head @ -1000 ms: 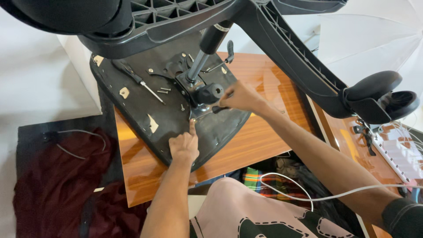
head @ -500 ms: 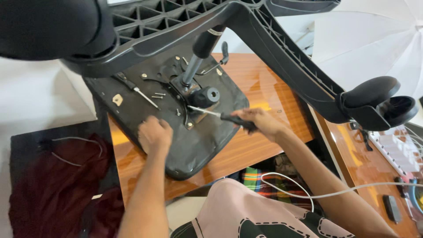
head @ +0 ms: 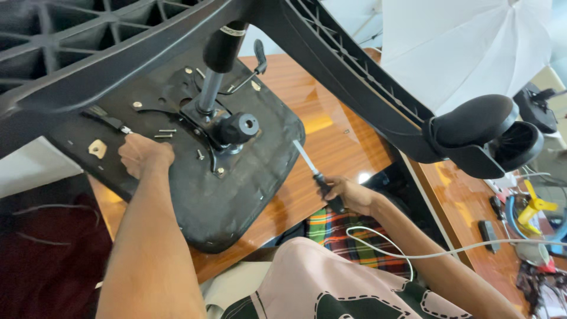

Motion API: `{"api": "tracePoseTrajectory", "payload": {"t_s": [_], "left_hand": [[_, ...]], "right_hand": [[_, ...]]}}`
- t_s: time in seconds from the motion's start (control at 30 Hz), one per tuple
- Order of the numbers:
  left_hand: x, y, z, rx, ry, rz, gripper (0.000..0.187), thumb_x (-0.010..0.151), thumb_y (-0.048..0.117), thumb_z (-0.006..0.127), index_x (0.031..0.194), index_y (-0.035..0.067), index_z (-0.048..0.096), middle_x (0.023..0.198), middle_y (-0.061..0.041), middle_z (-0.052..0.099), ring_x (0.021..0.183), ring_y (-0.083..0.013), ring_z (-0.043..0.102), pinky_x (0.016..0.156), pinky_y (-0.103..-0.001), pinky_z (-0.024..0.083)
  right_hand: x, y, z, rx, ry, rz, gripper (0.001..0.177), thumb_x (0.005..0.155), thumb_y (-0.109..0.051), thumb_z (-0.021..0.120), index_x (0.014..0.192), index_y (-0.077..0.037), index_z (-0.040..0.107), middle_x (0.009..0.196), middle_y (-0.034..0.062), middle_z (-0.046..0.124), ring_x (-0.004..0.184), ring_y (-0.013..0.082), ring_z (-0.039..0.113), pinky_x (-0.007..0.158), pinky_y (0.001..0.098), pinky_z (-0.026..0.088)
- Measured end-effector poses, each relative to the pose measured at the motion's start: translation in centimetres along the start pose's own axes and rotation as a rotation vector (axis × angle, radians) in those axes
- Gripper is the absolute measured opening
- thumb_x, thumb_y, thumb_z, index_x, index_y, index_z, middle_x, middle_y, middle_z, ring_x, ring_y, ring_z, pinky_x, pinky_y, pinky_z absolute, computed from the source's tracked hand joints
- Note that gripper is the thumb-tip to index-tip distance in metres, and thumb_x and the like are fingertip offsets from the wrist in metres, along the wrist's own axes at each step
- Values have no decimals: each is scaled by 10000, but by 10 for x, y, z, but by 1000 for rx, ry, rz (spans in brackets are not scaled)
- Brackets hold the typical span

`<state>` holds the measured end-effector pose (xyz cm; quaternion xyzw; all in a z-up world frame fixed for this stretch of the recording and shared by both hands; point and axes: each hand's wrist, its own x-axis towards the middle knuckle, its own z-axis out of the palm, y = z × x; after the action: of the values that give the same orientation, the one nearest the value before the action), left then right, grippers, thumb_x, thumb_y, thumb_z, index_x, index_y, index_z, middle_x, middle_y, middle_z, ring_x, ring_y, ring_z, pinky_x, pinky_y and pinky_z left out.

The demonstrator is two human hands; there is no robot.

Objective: The person uses a screwdriver to tighten screws on the underside of an office chair base placed on a wooden table. The person repeatedly adjusts the chair and repositions the screwdriver to access different screws.

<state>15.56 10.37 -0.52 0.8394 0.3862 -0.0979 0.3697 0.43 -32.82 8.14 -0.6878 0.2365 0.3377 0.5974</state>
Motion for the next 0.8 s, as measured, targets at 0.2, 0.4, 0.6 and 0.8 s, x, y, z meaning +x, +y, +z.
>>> {"api": "tracePoseTrajectory", "payload": {"t_s": [0.2,0.4,0.6,0.8], "left_hand": [[-37,-18,-25,-251,-173,-182,367,827,259,746,1063,-20,704,1069,-236,741,971,-353,785,846,-447,645],[-118,-71,-19,-22,-6,-176,378,720,218,814,1044,42,732,1254,-273,570,1139,-419,575,916,-481,542],[-173,-104,15,-153,-128,-233,362,748,177,808,1048,-10,732,1172,-270,666,1065,-413,682,931,-474,572],[-190,-100,31,-268,-148,-210,252,789,156,745,983,23,834,1221,-244,694,1062,-374,717,972,-427,578]], "right_hand": [[75,11,-30,-199,409,-131,431,1012,-377,708,961,45,638,717,93,555,574,191,559,540,341,514],[142,-43,-61,-534,429,-343,395,967,-443,644,1255,-178,698,878,41,597,570,155,513,524,340,560],[209,-98,-72,-667,362,-258,466,972,-377,705,1280,-33,647,1000,58,654,742,119,631,531,363,578],[227,-105,-62,-923,341,-271,373,854,-277,859,1040,16,722,766,107,653,610,199,629,522,378,566]]}}
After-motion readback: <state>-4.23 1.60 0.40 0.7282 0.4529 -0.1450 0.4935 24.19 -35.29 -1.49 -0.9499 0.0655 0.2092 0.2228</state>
